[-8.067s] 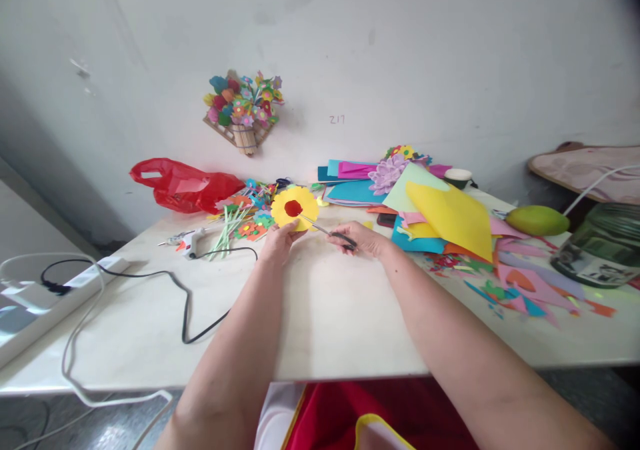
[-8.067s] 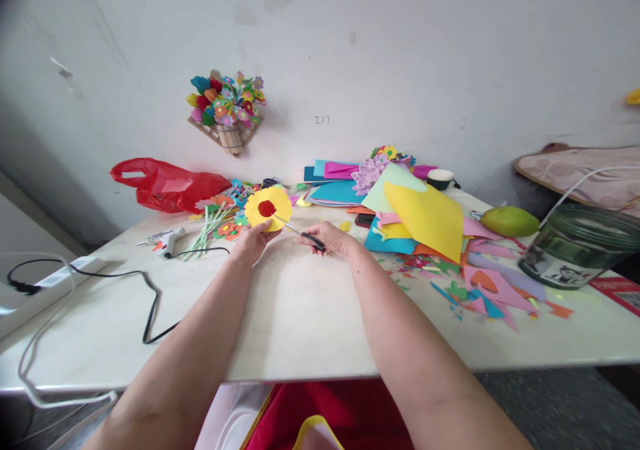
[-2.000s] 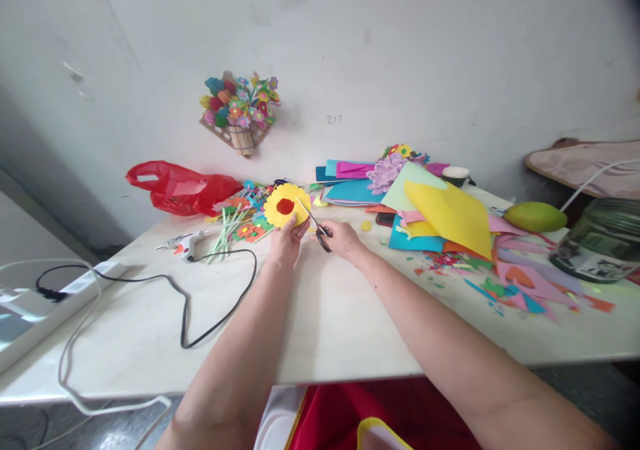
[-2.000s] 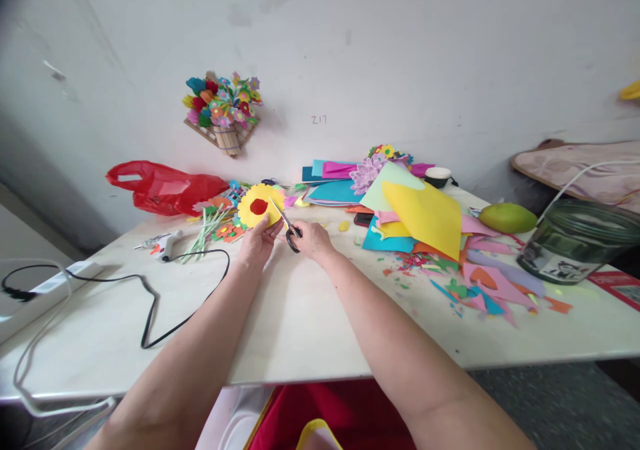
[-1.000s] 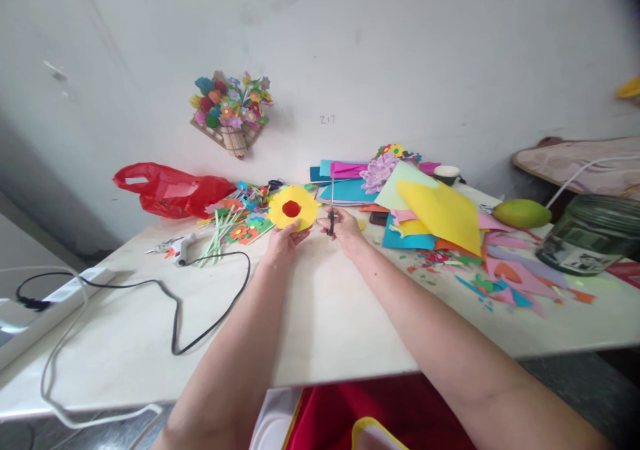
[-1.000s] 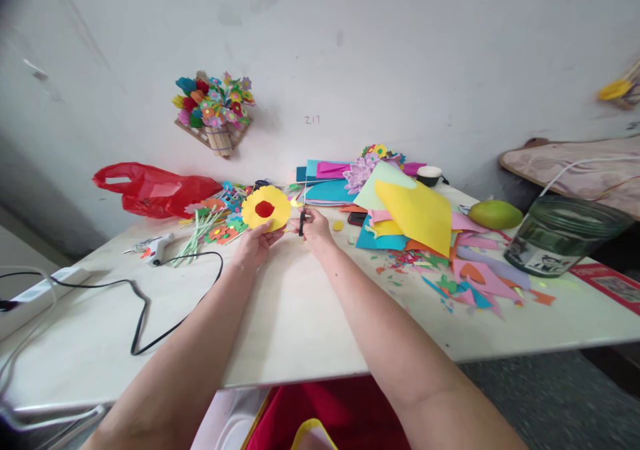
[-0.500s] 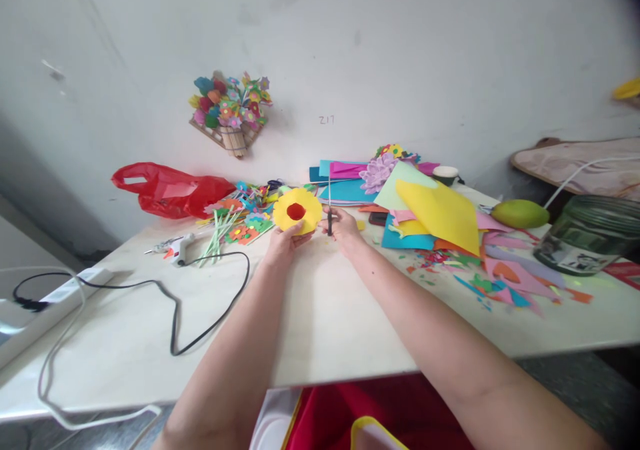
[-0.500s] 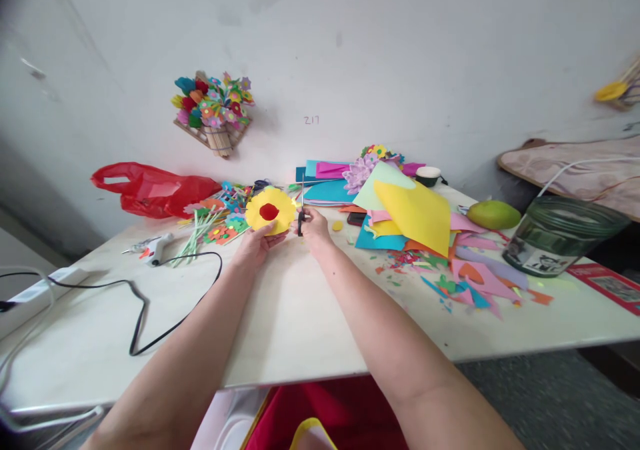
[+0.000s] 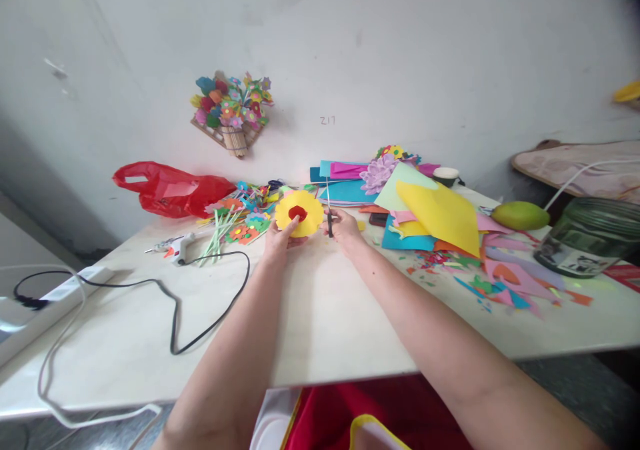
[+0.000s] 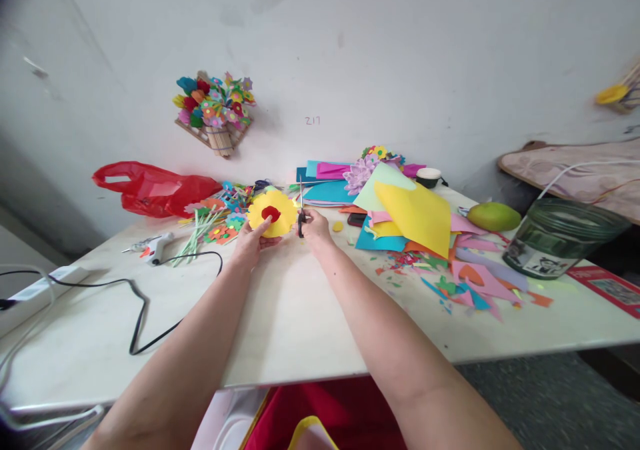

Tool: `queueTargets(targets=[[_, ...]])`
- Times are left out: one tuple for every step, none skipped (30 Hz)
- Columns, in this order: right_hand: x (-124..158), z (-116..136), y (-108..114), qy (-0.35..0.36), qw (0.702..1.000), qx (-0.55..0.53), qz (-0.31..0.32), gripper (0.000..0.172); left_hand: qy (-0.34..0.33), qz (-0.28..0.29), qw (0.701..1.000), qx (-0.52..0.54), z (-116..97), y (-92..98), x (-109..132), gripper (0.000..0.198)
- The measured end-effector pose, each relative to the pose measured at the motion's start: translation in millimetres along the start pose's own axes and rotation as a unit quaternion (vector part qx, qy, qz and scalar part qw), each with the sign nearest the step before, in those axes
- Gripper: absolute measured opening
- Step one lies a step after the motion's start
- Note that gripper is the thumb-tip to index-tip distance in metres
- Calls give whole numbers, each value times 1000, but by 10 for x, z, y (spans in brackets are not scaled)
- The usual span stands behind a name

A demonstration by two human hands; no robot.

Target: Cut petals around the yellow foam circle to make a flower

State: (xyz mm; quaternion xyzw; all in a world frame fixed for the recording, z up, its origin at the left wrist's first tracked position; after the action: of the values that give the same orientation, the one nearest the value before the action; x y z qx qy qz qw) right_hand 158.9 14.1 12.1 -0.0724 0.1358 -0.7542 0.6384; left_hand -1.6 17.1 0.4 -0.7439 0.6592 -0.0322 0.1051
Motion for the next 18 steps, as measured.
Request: queueTargets(targets=[[-1,-2,-3,-1,1000,-3,1,34,2,0,1000,9,8,-1,-3,62],[-3,-6,-6,-1,1000,-6,4,33,2,-2,1000,16,17,0,-8,59],[-7,-12,-9,1,1000,-7,8,32,1,-7,1000,20,26,3,-14,56],[-12,-19,-11,3,1000,-7,12,32,-1,-16,1000,22,34,8,-19,52],[-18,-28,-12,5,1000,-5,16,31,-3,-26,999,22,41,14,-22,49],[-24,-38,-12,9,1000,-3,20,31,-5,-35,999,21,45,18,-23,45],[-30,-48,-12,12,1000,0,24,31,-8,-43,999,22,47,20,-21,41],[-35,-59,-12,12,1000,3,29,31,-10,-48,999,24,46,18,-17,38],[-40,-71,-13,10,999,6,34,32,-12,-52,998,27,43,15,-12,36],[-43,-82,-15,7,999,10,39,33,-12,-57,998,30,41,11,-8,34],[-45,-92,-18,4,999,16,45,34,-12,-62,997,34,40,7,-5,32],[-45,-98,-21,1,999,23,49,35,-11,-67,997,36,41,4,-4,30],[-43,-102,-24,0,998,30,53,35,-10,-72,997,37,45,3,-7,28],[-38,-102,-27,0,998,36,55,35,-10,-78,996,37,50,5,-12,27],[-33,-98,-29,0,998,41,57,35,-13,-84,996,35,57,9,-20,26],[-25,-93,-30,1,997,43,57,35,-15,-89,995,33,65,15,-30,26],[-17,-87,-29,1,998,43,55,35,-18,-94,995,31,74,23,-40,27],[-10,-81,-25,1,998,42,51,36,-20,-100,994,31,82,31,-49,28]])
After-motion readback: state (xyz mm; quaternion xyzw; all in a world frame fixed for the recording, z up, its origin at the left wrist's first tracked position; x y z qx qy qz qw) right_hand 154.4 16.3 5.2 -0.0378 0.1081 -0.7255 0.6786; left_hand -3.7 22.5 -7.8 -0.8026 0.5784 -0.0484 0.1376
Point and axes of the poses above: each hand's wrist, its own x-axis away from the middle knuckle, its own y-axis out of the back of the hand, z = x × y, the point moved 3 cm from there along -x, towards the middle knuckle, and after that the axes turned 4 degrees about -x, right-handed, at the moved point
